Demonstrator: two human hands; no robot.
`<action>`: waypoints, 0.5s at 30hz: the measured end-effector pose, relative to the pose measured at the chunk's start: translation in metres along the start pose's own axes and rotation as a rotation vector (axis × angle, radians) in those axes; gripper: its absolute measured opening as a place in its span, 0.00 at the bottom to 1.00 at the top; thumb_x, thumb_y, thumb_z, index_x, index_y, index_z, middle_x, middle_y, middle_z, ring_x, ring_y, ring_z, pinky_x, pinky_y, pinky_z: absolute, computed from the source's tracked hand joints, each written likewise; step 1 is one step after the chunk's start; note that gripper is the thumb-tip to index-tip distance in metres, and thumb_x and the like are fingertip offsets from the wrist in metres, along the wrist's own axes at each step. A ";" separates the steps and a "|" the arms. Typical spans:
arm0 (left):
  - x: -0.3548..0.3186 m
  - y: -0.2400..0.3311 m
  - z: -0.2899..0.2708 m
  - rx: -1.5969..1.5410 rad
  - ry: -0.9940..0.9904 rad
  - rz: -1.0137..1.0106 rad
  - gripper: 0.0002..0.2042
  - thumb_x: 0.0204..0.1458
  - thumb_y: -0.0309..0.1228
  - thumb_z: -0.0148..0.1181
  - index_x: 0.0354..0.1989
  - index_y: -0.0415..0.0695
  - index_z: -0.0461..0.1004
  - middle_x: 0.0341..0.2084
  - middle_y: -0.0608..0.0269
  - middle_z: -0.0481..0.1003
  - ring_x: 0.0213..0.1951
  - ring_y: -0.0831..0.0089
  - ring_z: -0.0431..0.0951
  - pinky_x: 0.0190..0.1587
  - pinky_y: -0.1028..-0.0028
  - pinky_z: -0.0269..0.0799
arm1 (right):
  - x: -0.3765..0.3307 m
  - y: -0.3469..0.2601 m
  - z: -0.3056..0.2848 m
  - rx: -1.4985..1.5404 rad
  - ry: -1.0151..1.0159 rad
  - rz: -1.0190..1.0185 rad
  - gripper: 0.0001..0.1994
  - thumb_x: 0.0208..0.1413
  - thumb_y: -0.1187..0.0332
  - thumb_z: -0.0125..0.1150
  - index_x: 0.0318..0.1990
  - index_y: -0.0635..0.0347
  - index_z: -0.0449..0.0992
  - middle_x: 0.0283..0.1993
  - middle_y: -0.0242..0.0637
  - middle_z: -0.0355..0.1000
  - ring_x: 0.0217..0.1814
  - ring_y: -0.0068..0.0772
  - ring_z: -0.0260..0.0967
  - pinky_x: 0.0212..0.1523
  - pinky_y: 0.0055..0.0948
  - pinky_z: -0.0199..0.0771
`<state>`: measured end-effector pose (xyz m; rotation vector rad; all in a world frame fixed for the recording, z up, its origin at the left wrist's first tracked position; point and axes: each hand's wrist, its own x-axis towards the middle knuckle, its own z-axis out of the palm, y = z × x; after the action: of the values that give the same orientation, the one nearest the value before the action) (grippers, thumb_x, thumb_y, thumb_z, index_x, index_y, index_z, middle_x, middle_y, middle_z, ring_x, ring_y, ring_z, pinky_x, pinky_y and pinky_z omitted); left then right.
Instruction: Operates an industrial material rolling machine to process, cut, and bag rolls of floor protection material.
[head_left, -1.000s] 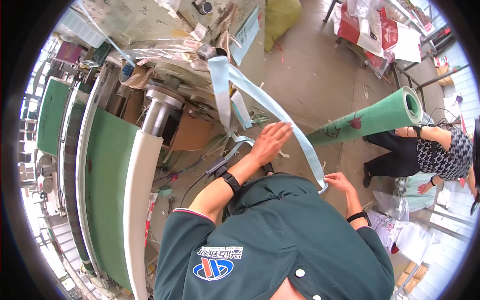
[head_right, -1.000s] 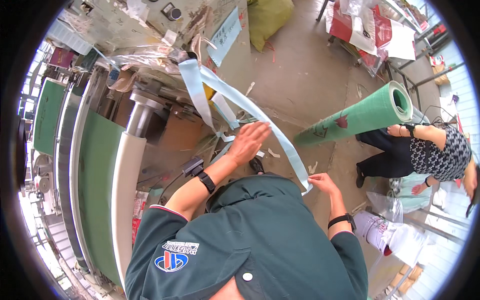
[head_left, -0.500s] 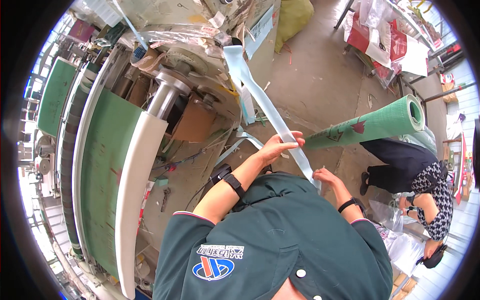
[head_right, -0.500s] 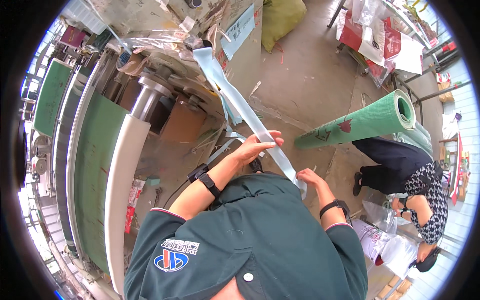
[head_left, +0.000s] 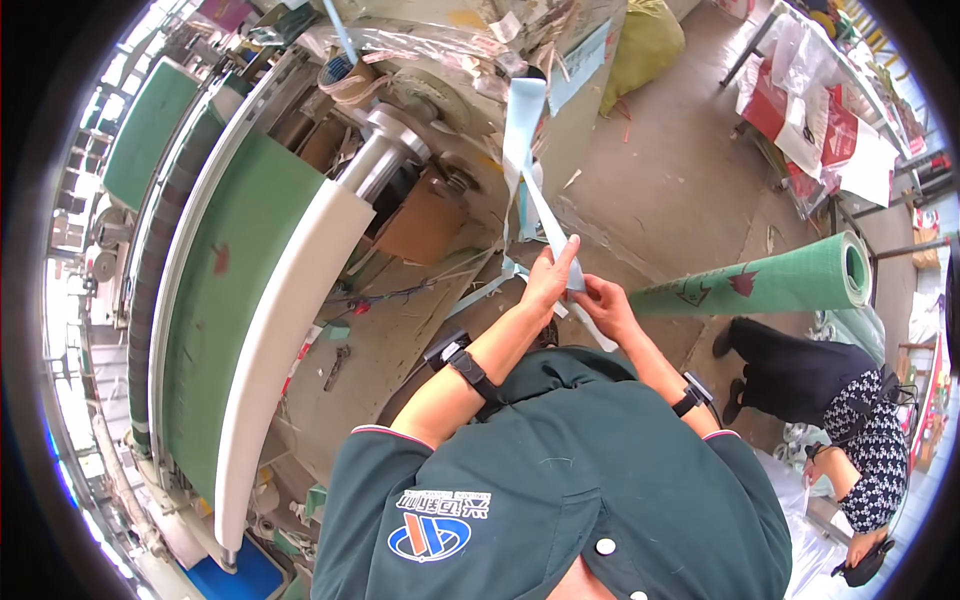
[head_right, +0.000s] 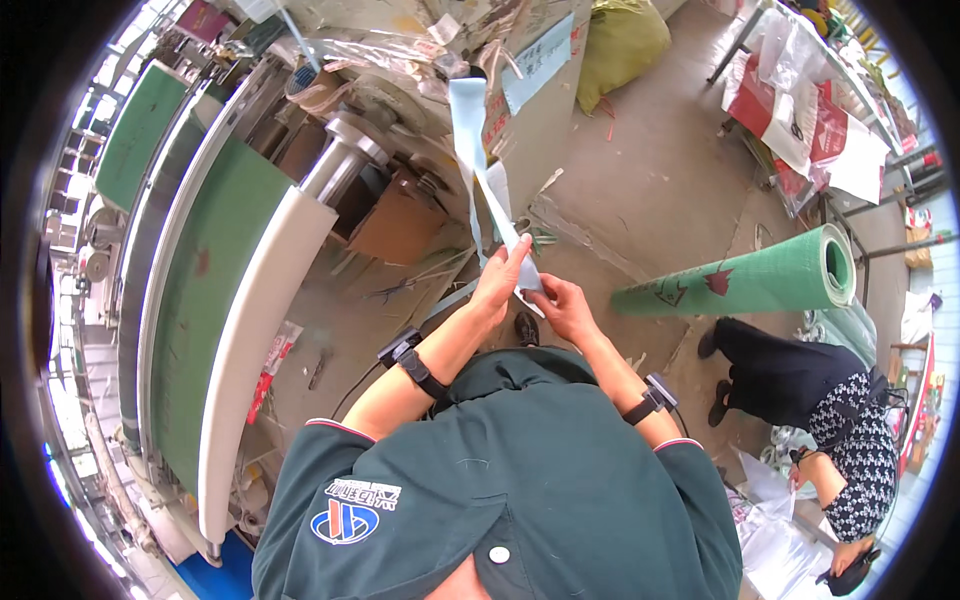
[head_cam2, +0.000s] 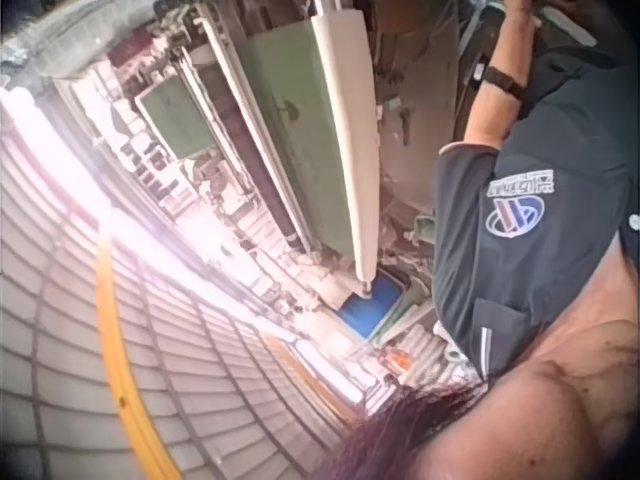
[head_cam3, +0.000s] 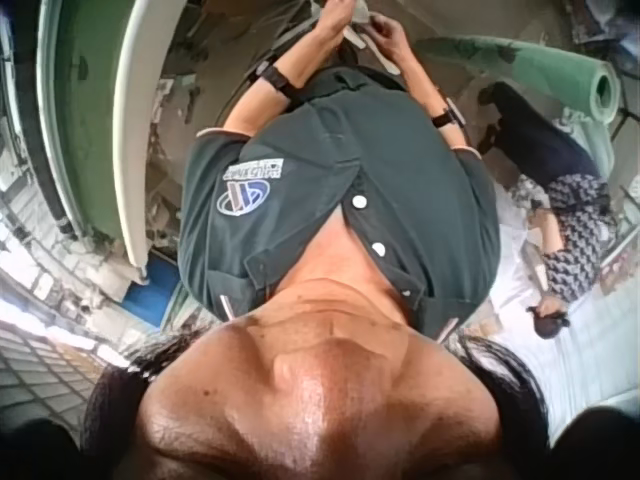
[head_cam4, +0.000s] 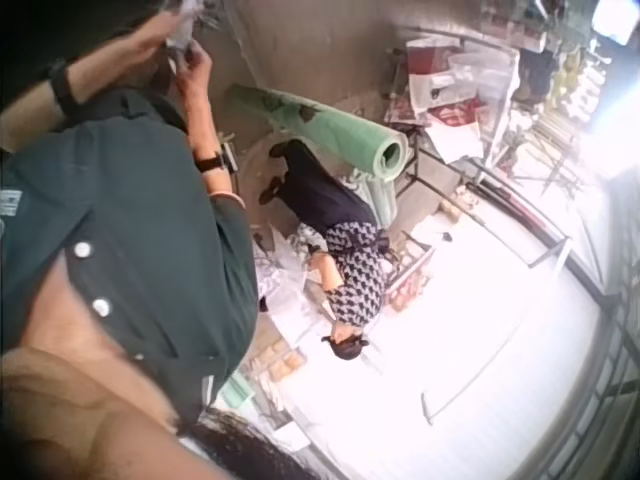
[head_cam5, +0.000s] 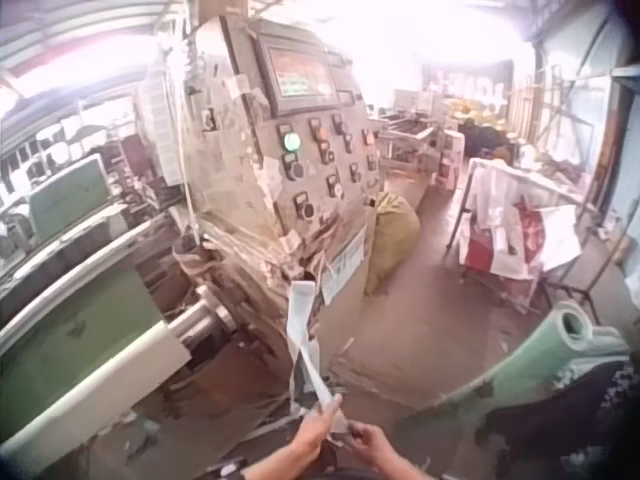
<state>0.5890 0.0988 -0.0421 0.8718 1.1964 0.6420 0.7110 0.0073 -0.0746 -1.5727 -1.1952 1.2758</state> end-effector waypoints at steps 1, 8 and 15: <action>-0.002 0.006 -0.009 -0.060 -0.114 -0.069 0.26 0.55 0.54 0.56 0.46 0.40 0.71 0.32 0.66 0.73 0.37 0.76 0.71 0.40 0.72 0.67 | 0.003 0.006 -0.001 0.286 -0.052 -0.026 0.15 0.57 0.72 0.59 0.51 0.65 0.71 0.40 0.34 0.77 0.41 0.23 0.74 0.43 0.25 0.72; -0.028 0.015 -0.054 -0.058 -0.325 -0.103 0.13 0.55 0.38 0.61 0.41 0.41 0.78 0.38 0.65 0.79 0.37 0.78 0.76 0.46 0.72 0.69 | 0.003 -0.053 -0.007 0.222 -0.228 0.183 0.12 0.54 0.71 0.64 0.45 0.66 0.75 0.39 0.33 0.77 0.40 0.19 0.73 0.44 0.21 0.71; -0.023 0.056 -0.079 0.030 -0.177 -0.034 0.13 0.53 0.43 0.63 0.37 0.46 0.81 0.29 0.73 0.77 0.30 0.84 0.70 0.35 0.78 0.63 | 0.020 -0.068 0.008 0.392 -0.243 0.053 0.12 0.53 0.71 0.66 0.43 0.66 0.75 0.39 0.32 0.77 0.40 0.17 0.72 0.41 0.19 0.71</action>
<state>0.5077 0.1277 0.0073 0.9128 1.0608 0.5095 0.6911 0.0449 -0.0177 -1.1953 -0.9734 1.6583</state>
